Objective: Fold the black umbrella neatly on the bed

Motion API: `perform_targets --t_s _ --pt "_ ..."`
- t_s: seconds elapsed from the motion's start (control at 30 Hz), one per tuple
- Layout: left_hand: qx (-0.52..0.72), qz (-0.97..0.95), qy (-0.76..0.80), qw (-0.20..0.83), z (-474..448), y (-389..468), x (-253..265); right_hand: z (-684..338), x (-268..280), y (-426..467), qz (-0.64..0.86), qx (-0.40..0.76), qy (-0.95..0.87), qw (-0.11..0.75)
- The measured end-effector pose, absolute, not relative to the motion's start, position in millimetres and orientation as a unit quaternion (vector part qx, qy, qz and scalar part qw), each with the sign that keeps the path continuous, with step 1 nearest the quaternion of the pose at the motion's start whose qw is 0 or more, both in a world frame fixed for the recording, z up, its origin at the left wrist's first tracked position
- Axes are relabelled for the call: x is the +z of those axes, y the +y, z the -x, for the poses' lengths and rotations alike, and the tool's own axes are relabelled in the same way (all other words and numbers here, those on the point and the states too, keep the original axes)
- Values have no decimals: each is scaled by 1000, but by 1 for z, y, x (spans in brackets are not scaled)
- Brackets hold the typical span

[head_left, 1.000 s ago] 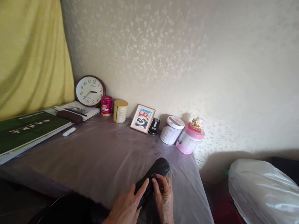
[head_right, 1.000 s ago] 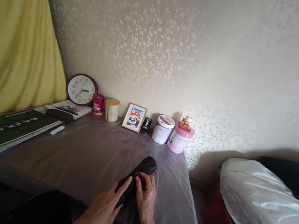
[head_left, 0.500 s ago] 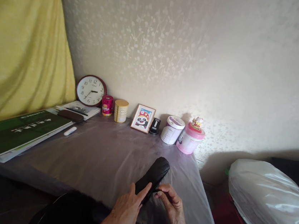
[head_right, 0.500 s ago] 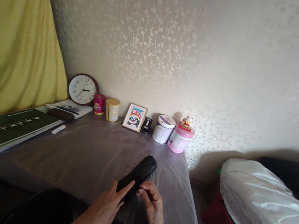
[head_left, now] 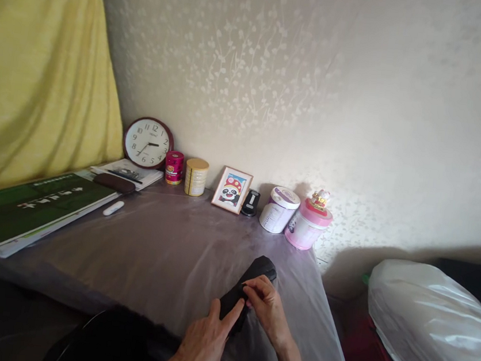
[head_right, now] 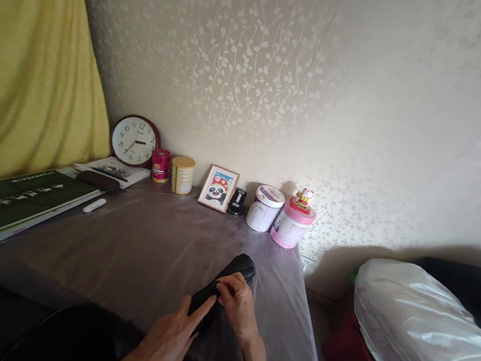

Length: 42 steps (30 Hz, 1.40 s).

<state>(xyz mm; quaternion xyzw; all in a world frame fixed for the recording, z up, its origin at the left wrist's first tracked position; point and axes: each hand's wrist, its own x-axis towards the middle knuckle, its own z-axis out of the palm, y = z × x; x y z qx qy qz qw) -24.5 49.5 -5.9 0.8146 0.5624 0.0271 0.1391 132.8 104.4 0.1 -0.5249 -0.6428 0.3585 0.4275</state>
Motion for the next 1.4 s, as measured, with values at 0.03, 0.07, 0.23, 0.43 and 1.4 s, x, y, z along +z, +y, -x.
perform_targets --t_s 0.03,0.07,0.23,0.43,1.4 --pt "27 -810 569 139 24 49 -6 -132 0 107 536 342 -648 419" --pt "27 -805 575 141 24 49 -6 -130 -1 109 545 327 -653 413" --pt "40 -798 577 167 26 48 2 -127 -6 114 558 300 -644 429" --pt "48 -797 572 187 38 48 5 -134 1 110 544 368 -551 515" --pt "70 -790 575 201 49 42 -5 -203 1 59 615 342 -495 510"
